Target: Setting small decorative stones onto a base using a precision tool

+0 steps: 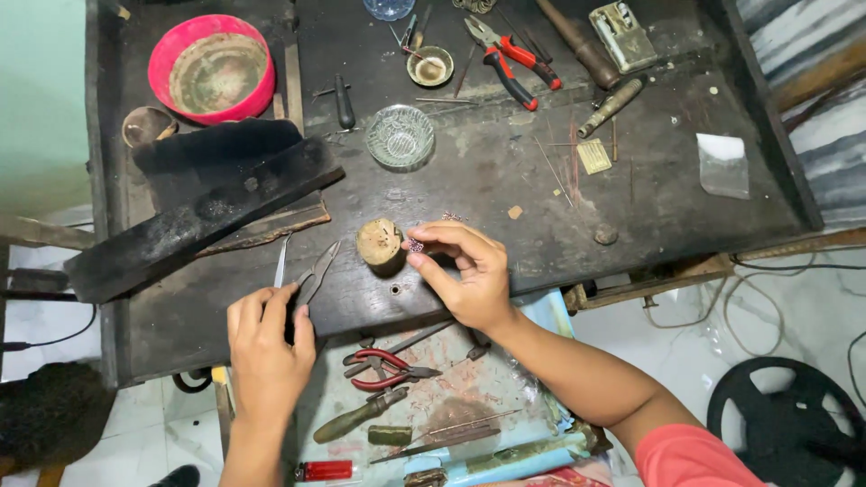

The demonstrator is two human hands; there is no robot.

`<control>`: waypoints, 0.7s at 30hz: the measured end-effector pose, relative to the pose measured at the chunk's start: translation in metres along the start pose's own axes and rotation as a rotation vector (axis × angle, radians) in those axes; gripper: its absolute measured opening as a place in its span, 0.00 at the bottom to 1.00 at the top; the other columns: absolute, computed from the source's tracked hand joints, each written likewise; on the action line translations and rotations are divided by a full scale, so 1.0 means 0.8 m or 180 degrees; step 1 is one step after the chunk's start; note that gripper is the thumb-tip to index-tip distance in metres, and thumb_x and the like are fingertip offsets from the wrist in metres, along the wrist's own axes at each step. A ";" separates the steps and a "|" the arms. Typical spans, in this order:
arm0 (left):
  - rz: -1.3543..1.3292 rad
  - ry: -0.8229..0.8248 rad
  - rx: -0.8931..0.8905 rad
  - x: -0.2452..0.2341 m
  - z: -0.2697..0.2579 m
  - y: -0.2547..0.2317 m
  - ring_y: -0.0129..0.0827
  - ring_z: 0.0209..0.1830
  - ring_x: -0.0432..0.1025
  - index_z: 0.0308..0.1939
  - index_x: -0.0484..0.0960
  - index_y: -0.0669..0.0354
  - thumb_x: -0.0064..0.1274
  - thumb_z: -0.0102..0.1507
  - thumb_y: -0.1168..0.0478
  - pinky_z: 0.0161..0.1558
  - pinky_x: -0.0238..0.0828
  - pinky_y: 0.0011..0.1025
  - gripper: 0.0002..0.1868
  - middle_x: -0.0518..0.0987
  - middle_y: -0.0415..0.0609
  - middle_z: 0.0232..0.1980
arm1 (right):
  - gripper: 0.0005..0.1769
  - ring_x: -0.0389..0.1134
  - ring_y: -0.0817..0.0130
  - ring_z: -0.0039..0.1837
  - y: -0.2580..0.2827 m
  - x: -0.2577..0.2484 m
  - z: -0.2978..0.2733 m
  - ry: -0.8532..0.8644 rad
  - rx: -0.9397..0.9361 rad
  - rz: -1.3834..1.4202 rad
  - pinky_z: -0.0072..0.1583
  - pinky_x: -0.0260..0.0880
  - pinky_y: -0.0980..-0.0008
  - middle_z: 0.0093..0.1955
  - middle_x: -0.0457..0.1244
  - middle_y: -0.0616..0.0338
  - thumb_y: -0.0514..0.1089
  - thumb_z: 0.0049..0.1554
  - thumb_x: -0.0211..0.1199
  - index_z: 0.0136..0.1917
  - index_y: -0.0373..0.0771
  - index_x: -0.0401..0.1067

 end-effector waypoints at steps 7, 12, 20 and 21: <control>0.0113 0.0112 -0.0047 0.000 -0.007 0.007 0.53 0.53 0.67 0.58 0.81 0.63 0.55 0.66 0.64 0.59 0.66 0.47 0.17 0.75 0.56 0.50 | 0.11 0.76 0.62 0.55 0.009 0.002 -0.001 0.0037 -0.0021 0.0049 0.62 0.80 0.72 0.56 0.70 0.47 0.29 0.58 0.70 0.55 0.32 0.76; 0.0170 0.0192 -0.0235 0.001 -0.010 0.014 0.52 0.53 0.68 0.59 0.79 0.60 0.54 0.65 0.60 0.57 0.66 0.47 0.19 0.75 0.54 0.50 | 0.13 0.74 0.65 0.58 0.004 0.000 -0.003 -0.0007 -0.0068 -0.0066 0.62 0.78 0.73 0.55 0.71 0.48 0.30 0.57 0.72 0.55 0.33 0.76; 0.0250 0.0000 -0.0157 0.002 -0.009 0.020 0.51 0.52 0.70 0.57 0.81 0.61 0.60 0.63 0.58 0.56 0.69 0.45 0.20 0.77 0.54 0.49 | 0.12 0.76 0.60 0.52 -0.001 0.001 0.002 -0.0038 -0.0170 0.0126 0.56 0.80 0.69 0.51 0.71 0.44 0.28 0.55 0.72 0.53 0.29 0.77; 0.0352 -0.0095 -0.0158 0.002 -0.010 0.024 0.48 0.52 0.74 0.54 0.84 0.58 0.63 0.60 0.57 0.54 0.72 0.42 0.19 0.78 0.51 0.47 | 0.11 0.77 0.58 0.49 -0.004 -0.003 0.003 -0.0125 -0.0205 0.0287 0.50 0.80 0.66 0.49 0.72 0.40 0.27 0.54 0.73 0.51 0.25 0.78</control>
Point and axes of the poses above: each hand's wrist, its own z-axis towards the middle knuckle, its own x-axis out of the palm, y = z × x, the point moved 10 cm from there along z, towards the middle knuckle
